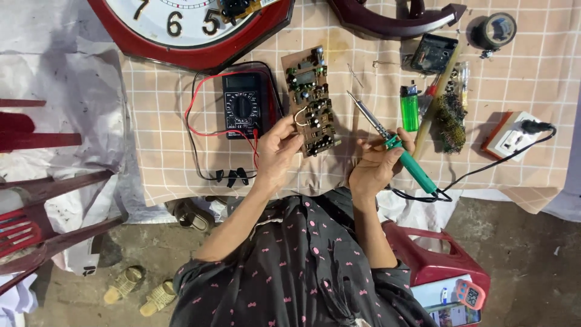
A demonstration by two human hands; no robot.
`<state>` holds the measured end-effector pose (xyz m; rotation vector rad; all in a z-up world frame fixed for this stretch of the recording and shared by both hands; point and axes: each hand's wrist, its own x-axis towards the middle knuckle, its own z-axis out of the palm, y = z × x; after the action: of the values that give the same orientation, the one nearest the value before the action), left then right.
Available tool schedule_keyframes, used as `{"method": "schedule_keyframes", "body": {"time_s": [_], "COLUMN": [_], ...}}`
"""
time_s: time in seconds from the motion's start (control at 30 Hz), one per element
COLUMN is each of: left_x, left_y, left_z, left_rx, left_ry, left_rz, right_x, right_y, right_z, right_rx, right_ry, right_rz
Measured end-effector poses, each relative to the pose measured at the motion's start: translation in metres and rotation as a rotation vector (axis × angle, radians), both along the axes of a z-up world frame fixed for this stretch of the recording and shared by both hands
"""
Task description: Testing and soldering components on a circuit board using a multimeter and soldering iron.
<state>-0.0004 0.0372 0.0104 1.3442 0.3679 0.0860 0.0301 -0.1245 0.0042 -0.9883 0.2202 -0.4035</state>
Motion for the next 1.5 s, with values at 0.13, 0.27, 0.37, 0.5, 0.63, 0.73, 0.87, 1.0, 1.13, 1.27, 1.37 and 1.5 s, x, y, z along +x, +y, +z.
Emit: {"method": "schedule_keyframes", "body": {"time_s": [0.13,0.27,0.37,0.5,0.63,0.73,0.87,1.0,1.13,1.27,1.37,1.5], "left_x": [-0.003,-0.005,-0.001,0.006,0.005,0.004,0.009,0.029,0.058,0.086,0.110,0.147], "left_y": [-0.004,0.001,0.002,-0.003,0.006,0.008,0.007,0.022,0.017,0.010,0.009,0.010], "left_z": [0.011,0.007,0.012,0.022,0.026,0.026,0.037,0.003,-0.001,0.007,0.002,0.022], "left_rx": [-0.062,-0.078,-0.086,-0.058,-0.094,-0.079,-0.111,-0.054,-0.022,0.010,0.011,0.017], "left_ry": [-0.005,0.024,0.017,-0.010,-0.002,0.017,0.013,0.006,-0.024,-0.065,-0.073,0.003], "left_rz": [0.028,0.032,0.013,0.044,0.054,0.048,0.044,-0.019,-0.059,-0.045,-0.051,-0.118], "right_x": [0.002,0.003,0.003,0.004,0.003,0.004,0.005,0.004,0.005,0.004,0.006,0.003], "right_y": [-0.002,-0.001,0.001,0.004,0.007,0.005,-0.001,0.002,0.004,0.005,0.006,0.010], "right_z": [0.000,0.003,0.007,0.014,0.015,0.012,-0.001,0.007,0.009,0.005,0.005,0.023], "right_rx": [-0.027,-0.056,-0.066,-0.075,-0.104,-0.126,-0.132,-0.128,-0.117,-0.088,-0.090,-0.088], "right_ry": [-0.009,0.001,0.005,0.007,0.012,0.017,0.020,0.026,0.008,-0.008,-0.010,-0.023], "right_rz": [0.023,0.044,0.037,0.042,0.058,0.063,0.049,0.041,0.022,0.000,-0.013,-0.011]}}
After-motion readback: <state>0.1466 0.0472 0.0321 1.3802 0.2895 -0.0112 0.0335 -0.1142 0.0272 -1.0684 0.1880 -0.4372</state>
